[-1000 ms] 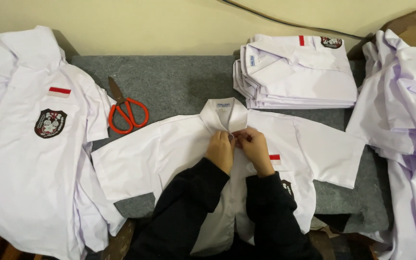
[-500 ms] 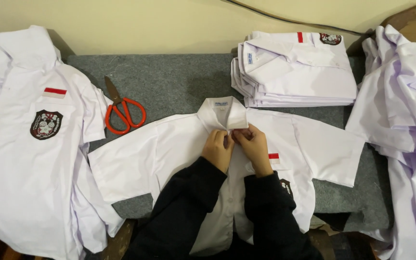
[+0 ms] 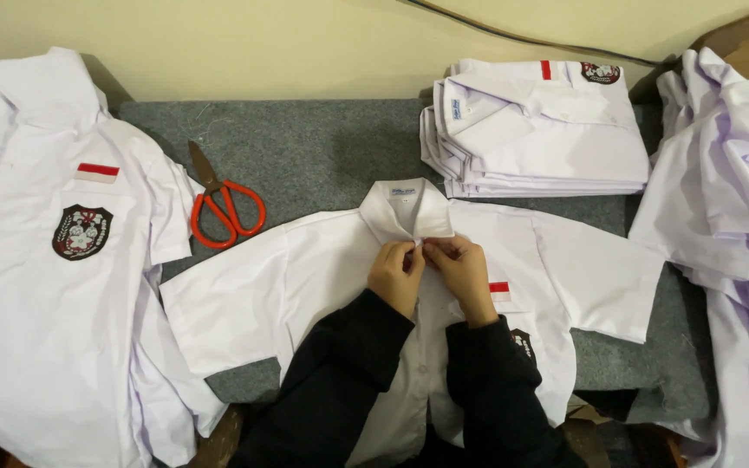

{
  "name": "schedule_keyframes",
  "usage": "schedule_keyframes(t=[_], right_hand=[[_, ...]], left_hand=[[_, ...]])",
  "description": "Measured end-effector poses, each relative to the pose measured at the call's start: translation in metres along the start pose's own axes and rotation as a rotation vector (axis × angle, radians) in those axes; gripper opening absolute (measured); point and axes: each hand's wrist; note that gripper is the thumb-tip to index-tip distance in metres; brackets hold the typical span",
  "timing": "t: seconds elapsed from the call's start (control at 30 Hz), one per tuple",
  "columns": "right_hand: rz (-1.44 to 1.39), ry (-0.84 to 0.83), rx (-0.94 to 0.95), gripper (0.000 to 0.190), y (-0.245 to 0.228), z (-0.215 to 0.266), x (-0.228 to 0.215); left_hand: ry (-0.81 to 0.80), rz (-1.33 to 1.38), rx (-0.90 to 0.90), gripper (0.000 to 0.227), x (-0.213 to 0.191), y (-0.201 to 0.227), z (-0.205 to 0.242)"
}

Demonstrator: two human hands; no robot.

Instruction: Trimming loose threads from white school uniforms with scissors and folding them for packaging.

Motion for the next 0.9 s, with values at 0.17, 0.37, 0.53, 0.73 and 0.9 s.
schedule_keyframes(t=[0.17,0.37,0.53,0.73,0.9], right_hand=[[-0.066,0.006,0.022,0.015,0.003,0.001,0.003],[0.013,0.012,-0.002,0.015,0.012,-0.005,0.0],[0.037,0.029,0.01,0.02,0.009,-0.002,0.003],[0.08,0.027,0.009,0.017,0.009,-0.002,0.006],[0.096,0.034,-0.012,0.013,0.01,-0.002,0.007]], left_hand=[[-0.019,-0.004,0.076,0.007,-0.005,0.004,-0.003],[0.0,-0.015,0.106,0.006,-0.006,0.006,-0.005],[-0.03,-0.108,0.182,0.008,0.001,0.0,0.001],[-0.021,-0.186,0.24,0.009,0.014,-0.003,0.005],[-0.029,-0.133,0.216,0.009,0.019,-0.007,0.006]])
Point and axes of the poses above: each hand's wrist, its own z-axis away from the middle knuckle, its own x-axis out of the palm, y = z × x, and after that the axes turned 8 degrees about x, right-handed
